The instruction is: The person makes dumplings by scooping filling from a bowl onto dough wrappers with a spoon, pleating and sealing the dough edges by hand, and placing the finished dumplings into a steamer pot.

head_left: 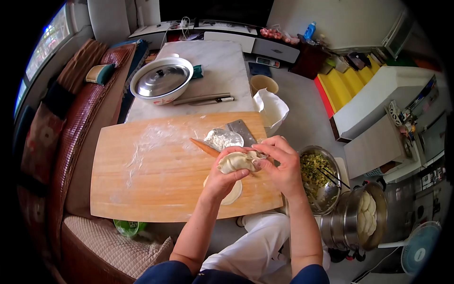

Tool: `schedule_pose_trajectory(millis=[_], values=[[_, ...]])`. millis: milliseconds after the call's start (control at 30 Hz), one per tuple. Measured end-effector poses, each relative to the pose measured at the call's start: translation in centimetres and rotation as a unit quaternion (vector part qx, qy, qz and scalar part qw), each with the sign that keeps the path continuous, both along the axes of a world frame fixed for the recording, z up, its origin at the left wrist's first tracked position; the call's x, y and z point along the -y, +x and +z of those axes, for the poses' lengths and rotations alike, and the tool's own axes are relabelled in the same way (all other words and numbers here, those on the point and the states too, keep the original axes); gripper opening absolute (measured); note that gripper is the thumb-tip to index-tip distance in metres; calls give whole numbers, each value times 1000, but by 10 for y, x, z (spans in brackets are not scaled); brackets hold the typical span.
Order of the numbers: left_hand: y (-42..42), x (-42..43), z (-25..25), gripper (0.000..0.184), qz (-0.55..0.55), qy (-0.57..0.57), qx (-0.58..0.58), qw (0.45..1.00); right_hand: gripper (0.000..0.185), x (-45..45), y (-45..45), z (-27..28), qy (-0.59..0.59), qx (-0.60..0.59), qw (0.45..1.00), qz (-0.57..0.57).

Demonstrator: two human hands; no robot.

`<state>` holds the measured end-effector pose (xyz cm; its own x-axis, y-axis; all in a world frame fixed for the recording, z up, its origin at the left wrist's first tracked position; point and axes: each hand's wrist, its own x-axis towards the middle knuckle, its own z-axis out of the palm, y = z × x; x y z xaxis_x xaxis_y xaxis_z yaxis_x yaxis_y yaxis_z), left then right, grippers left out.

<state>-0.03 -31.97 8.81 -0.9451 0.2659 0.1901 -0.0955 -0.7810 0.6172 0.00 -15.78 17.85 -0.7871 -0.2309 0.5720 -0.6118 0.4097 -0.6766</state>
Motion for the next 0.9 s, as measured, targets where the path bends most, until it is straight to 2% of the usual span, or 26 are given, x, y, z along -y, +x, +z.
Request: schedule_pose_trajectory(millis=[67,267,367,467,567,667,767,900], values=[[2,-3,2,54,-20,-36,-6,999,26,-2,6,5,8,5,1000,-2],[10,-20,19,59,-23,-97,-19,995,23,-19,14,-3,77,-96,992,-40],[16,-24,27,49,-23,-109,-42,993,18,-16,33,18,-50,40,997,-43],[20,-27,36,49,-45,-164,-55,984,20,-22,36,27,2,-54,998,-35],[24,-32,46,48,-53,-227,-99,967,22,-36,37,17,58,-69,996,-13],[29,-32,60,48,-13,-328,-163,930,25,-44,45,19,70,-82,994,-17],[36,-36,68,48,-10,-340,-159,927,23,-34,61,42,42,-56,997,-28],[40,-43,65,49,-3,-363,-185,913,27,-34,66,50,96,-107,989,30]])
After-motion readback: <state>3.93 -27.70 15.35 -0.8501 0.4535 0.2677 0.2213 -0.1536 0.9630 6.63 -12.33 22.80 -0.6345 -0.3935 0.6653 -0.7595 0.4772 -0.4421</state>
